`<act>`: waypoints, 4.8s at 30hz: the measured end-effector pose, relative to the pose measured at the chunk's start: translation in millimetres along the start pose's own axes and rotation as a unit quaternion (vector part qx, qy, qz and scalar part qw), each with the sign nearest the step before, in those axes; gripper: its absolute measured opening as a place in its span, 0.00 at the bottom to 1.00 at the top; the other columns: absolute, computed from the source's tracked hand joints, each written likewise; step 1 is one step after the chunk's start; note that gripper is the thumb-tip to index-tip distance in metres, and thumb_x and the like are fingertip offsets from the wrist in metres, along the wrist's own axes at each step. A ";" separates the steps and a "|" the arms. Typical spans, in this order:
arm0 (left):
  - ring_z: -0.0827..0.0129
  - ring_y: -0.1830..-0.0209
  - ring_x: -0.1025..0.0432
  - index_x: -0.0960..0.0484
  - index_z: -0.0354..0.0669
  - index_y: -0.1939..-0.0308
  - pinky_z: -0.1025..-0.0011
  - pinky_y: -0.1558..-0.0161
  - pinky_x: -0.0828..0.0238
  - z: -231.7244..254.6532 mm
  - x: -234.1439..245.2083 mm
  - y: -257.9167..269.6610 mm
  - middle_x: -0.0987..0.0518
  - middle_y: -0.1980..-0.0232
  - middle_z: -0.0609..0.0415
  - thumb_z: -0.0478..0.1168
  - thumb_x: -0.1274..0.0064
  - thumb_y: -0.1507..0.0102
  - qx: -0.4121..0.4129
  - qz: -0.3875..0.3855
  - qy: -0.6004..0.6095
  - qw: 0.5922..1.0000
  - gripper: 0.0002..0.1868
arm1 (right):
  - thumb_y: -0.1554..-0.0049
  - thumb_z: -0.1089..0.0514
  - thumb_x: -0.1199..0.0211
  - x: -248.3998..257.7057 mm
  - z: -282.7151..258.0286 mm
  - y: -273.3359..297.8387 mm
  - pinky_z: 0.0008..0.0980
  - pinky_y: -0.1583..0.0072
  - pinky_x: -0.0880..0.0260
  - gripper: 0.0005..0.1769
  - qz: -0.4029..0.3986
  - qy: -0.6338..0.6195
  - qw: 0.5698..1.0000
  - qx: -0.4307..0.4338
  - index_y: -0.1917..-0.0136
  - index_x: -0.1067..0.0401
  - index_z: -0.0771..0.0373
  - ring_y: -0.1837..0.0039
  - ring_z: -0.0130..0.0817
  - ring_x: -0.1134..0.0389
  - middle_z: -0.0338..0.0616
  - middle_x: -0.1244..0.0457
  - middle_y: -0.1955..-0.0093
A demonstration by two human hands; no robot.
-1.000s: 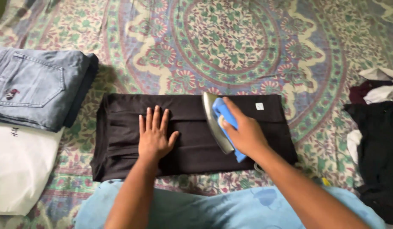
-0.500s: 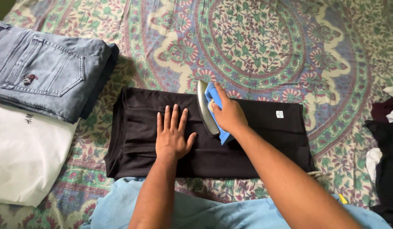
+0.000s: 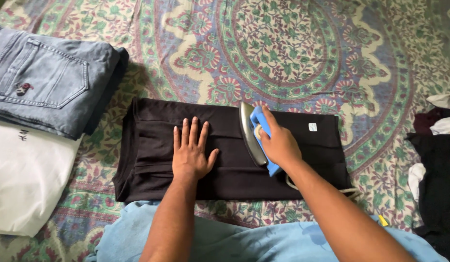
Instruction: The person irons and folds a black shirt and beige shorts on a bed.
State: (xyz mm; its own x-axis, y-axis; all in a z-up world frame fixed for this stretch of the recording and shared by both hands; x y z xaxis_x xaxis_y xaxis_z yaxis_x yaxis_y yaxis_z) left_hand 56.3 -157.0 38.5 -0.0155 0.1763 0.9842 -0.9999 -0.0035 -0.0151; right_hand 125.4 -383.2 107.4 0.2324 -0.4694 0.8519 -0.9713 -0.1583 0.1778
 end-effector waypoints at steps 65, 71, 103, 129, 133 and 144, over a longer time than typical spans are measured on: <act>0.47 0.17 0.59 0.46 0.52 0.20 0.46 0.22 0.69 -0.1 -4.8 2.5 0.50 0.18 0.44 0.68 0.59 0.37 -0.023 0.053 -0.029 0.998 0.46 | 0.38 0.51 0.43 107.1 213.2 8.3 0.61 0.45 0.31 0.42 0.109 0.156 0.970 -0.151 0.15 0.56 0.41 0.47 0.68 0.30 0.67 0.33 0.48; 0.47 0.17 0.60 0.47 0.52 0.20 0.45 0.22 0.71 -2.6 -6.5 -0.9 0.50 0.18 0.44 0.68 0.59 0.38 -0.013 0.055 -0.014 0.998 0.47 | 0.38 0.51 0.42 108.6 261.3 4.4 0.58 0.38 0.34 0.43 0.130 0.096 0.965 -0.207 0.15 0.54 0.41 0.39 0.67 0.33 0.65 0.34 0.38; 0.72 0.71 0.26 0.16 0.39 0.69 0.70 0.62 0.28 -234.6 -47.8 -5.7 0.17 0.72 0.54 0.52 0.36 0.44 0.200 0.057 0.472 0.857 0.19 | 0.42 0.54 0.38 -61.0 -160.6 -83.3 0.42 0.41 0.29 0.39 -0.171 0.069 0.935 0.303 0.21 0.45 0.27 0.45 0.47 0.27 0.47 0.30 0.43; 0.69 0.68 0.24 0.15 0.39 0.66 0.68 0.59 0.27 -236.7 -49.4 -9.0 0.18 0.70 0.52 0.53 0.36 0.45 0.206 0.024 0.446 0.871 0.19 | 0.42 0.50 0.38 -85.1 -191.4 -71.6 0.44 0.38 0.29 0.38 -0.176 0.069 0.935 0.299 0.22 0.45 0.25 0.40 0.49 0.28 0.44 0.31 0.36; 0.68 0.68 0.24 0.15 0.39 0.66 0.67 0.60 0.26 -242.2 -54.6 -10.1 0.18 0.70 0.50 0.52 0.36 0.46 0.208 0.030 0.425 0.880 0.18 | 0.40 0.46 0.41 -90.4 -198.7 -70.2 0.48 0.39 0.29 0.37 -0.137 0.117 0.953 0.242 0.21 0.48 0.20 0.42 0.53 0.29 0.51 0.31 0.44; 0.70 0.68 0.23 0.14 0.40 0.65 0.69 0.61 0.26 -247.3 -62.7 -11.0 0.17 0.69 0.52 0.50 0.37 0.46 0.201 0.028 0.410 0.889 0.17 | 0.40 0.49 0.41 -33.2 -88.8 -54.6 0.51 0.42 0.29 0.40 -0.073 0.133 0.978 0.145 0.20 0.50 0.25 0.44 0.57 0.29 0.56 0.31 0.45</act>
State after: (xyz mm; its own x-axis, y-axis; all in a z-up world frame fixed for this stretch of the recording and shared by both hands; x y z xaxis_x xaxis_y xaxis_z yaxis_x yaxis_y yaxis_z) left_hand 68.1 75.5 -66.7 -0.2247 0.8231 0.5215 -0.9193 -0.3566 0.1667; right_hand 166.2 -281.8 113.2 0.3082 -0.1878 0.9326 -0.8647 -0.4641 0.1923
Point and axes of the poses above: each hand's wrist, its own y-axis away from the middle knuckle, its own x-axis out of the back of the hand, z = x × y, the point moved 6 cm from there along -y, towards the middle knuckle
